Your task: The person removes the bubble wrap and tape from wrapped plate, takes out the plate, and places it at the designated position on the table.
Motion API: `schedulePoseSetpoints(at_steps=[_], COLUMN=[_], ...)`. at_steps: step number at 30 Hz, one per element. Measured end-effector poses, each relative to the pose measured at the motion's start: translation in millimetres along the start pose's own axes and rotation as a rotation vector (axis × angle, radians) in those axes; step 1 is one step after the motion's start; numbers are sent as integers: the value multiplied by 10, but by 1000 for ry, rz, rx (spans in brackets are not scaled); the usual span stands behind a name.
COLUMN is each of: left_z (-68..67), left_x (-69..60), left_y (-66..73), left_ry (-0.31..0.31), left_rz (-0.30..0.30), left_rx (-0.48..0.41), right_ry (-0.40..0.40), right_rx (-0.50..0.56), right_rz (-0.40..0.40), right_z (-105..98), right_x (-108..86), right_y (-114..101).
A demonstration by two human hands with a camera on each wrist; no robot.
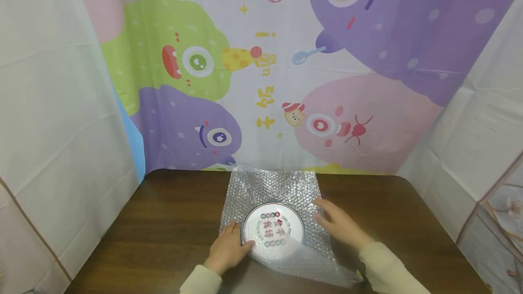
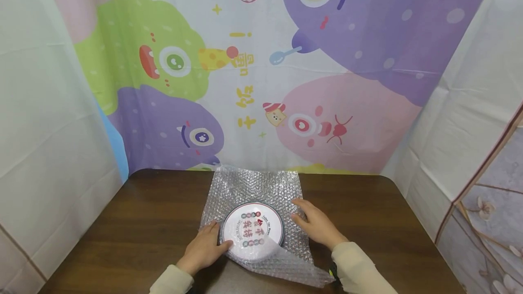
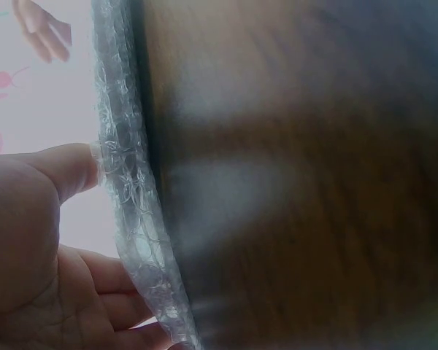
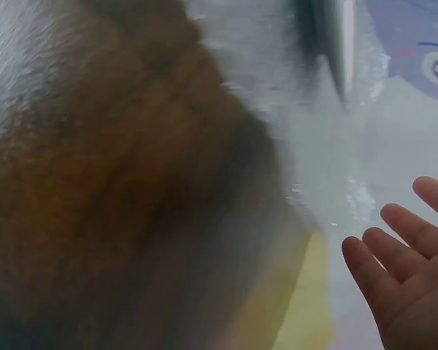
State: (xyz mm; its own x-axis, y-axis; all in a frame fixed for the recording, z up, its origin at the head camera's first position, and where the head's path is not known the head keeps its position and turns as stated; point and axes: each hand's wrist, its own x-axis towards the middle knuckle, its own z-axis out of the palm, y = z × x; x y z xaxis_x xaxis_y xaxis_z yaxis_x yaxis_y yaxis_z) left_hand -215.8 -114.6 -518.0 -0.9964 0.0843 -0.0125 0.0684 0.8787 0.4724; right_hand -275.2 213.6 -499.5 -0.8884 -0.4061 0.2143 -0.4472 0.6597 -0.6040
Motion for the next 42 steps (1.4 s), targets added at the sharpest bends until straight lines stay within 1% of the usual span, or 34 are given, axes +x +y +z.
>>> schedulePoseSetpoints(at_steps=[3,8,11,16,19,21,24,27,29,42], left_z=[1,9,9,7,1,-1,-6,-3,-1,-18], left_x=[-6,-9,-8,-7,-10,-11,-13,-10,-5,11], left_y=[5,1,0,-1,4,6,12,11,9,-11], left_ry=[5,7,5,4,3,2,1,3,6,11], left_rz=[1,5,4,1,0,0,0,-1,-2,4], left_rx=[0,-1,-1,0,-4,-7,-9,-7,-6,-20], right_ry=[-30,-119,-164,-220,-247,-264,-288,-301,-303,-306], right_rx=[-29,-99,-106,-102,-120,-137,-166,-176,-187,-219], right_rz=[8,32,26,7,6,16,52,82,89,67], right_z=[71,169,188,184,182,179,176,175,178,214], right_x=[-1,-24,-43,-59,-56,-56,-58,-58,-55,-36], right_y=[53,153,176,154,128,107,73,48,46,123])
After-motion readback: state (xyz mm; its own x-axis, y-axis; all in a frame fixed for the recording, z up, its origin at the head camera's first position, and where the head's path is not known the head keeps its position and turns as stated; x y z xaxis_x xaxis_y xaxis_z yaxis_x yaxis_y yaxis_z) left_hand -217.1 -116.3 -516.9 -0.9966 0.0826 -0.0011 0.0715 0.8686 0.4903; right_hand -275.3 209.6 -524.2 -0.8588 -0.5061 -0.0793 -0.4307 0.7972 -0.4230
